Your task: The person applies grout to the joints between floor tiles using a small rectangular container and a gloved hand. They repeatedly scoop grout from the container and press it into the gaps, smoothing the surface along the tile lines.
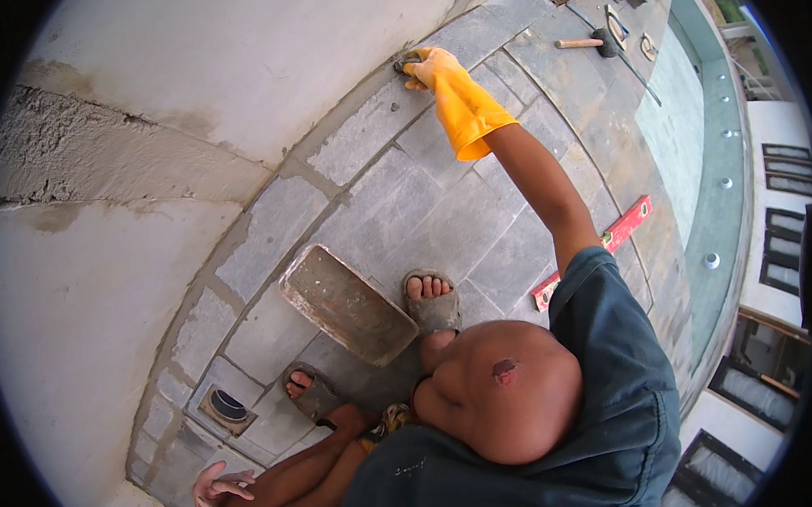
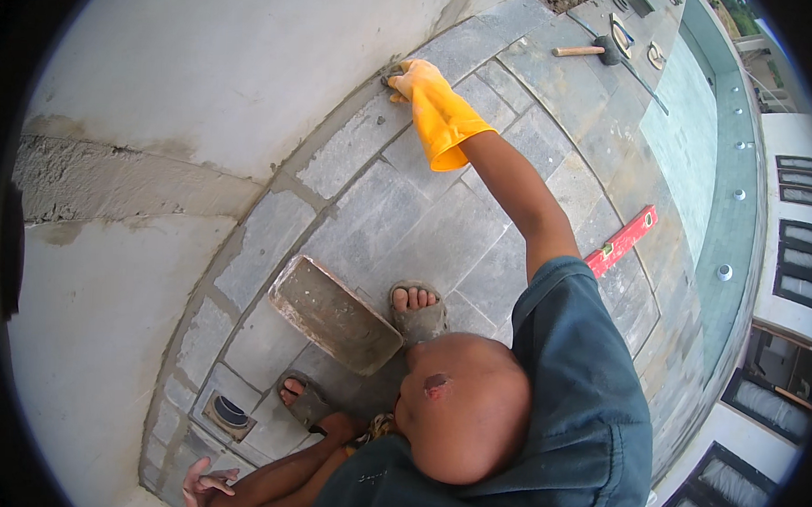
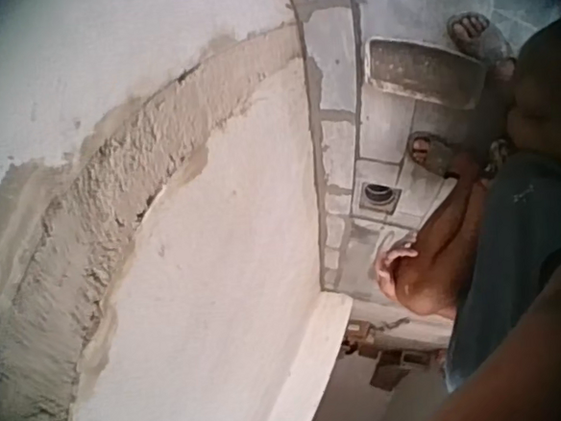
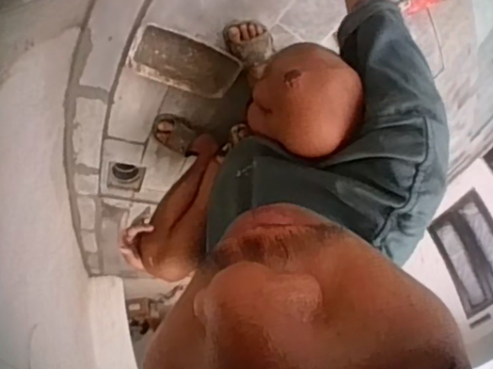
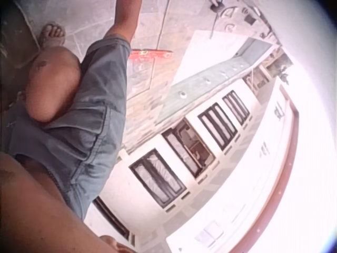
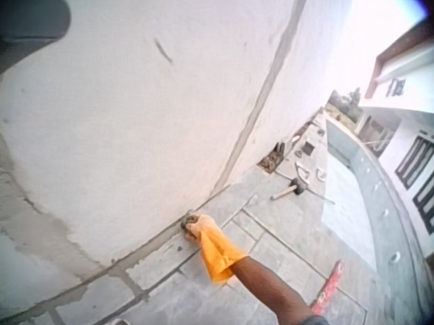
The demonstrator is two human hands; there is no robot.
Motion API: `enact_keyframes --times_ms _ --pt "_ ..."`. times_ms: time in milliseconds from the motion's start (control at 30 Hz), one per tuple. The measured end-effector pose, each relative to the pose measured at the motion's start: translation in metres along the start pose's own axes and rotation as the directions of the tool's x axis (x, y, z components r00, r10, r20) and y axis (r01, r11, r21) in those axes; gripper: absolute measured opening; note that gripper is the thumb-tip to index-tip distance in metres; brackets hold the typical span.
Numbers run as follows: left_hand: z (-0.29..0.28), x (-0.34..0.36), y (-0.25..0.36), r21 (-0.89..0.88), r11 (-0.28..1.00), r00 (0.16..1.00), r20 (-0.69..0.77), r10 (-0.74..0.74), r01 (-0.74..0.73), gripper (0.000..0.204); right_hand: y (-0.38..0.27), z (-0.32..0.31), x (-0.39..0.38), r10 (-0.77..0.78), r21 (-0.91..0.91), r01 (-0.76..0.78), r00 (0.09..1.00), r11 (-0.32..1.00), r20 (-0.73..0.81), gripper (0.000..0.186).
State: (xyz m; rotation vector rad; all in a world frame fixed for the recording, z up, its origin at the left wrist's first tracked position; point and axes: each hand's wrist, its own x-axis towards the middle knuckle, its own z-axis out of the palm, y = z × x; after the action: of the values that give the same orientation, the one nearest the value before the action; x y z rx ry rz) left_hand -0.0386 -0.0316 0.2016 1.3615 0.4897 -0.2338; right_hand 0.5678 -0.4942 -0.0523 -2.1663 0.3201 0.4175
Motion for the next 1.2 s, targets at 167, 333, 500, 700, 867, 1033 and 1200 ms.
enact_keyframes --times_ms 167,333,500,700,867,1033,1200 --pt "0.0 -0.003 -0.004 -0.028 0.998 0.998 0.002 0.057 -0.057 0.08 -0.018 0.036 -0.017 0.049 0.045 -0.044 0.993 0.998 -0.107 0.026" --pt "-0.007 0.001 -0.008 -0.105 0.992 0.997 0.028 0.067 -0.063 0.08 -0.015 0.062 -0.03 -0.2 -0.355 0.116 0.957 0.928 -0.209 0.027" --pt "-0.022 0.006 -0.012 -0.018 0.999 0.993 0.112 0.028 -0.026 0.079 0.003 0.086 -0.039 -0.316 -0.42 0.225 0.935 0.879 -0.16 0.044" --pt "-0.008 -0.001 -0.012 -0.093 0.987 0.99 0.046 0.135 -0.13 0.074 -0.023 0.068 -0.09 -0.356 -0.422 0.463 0.882 0.779 0.309 0.051" --pt "-0.012 -0.013 -0.019 -0.066 0.991 0.992 0.025 0.12 -0.118 0.07 0.002 0.063 -0.068 -0.528 -0.469 0.522 0.839 0.713 0.13 0.05" --pt "-0.021 -0.027 -0.019 -0.038 0.995 0.995 0.032 0.091 -0.09 0.069 -0.007 0.049 -0.033 -0.329 -0.593 0.206 0.939 0.778 -0.105 0.041" --pt "-0.02 -0.021 -0.018 -0.052 0.995 0.996 0.045 0.083 -0.08 0.068 -0.005 0.048 -0.02 -0.307 -0.696 0.199 0.951 0.689 -0.032 0.035"
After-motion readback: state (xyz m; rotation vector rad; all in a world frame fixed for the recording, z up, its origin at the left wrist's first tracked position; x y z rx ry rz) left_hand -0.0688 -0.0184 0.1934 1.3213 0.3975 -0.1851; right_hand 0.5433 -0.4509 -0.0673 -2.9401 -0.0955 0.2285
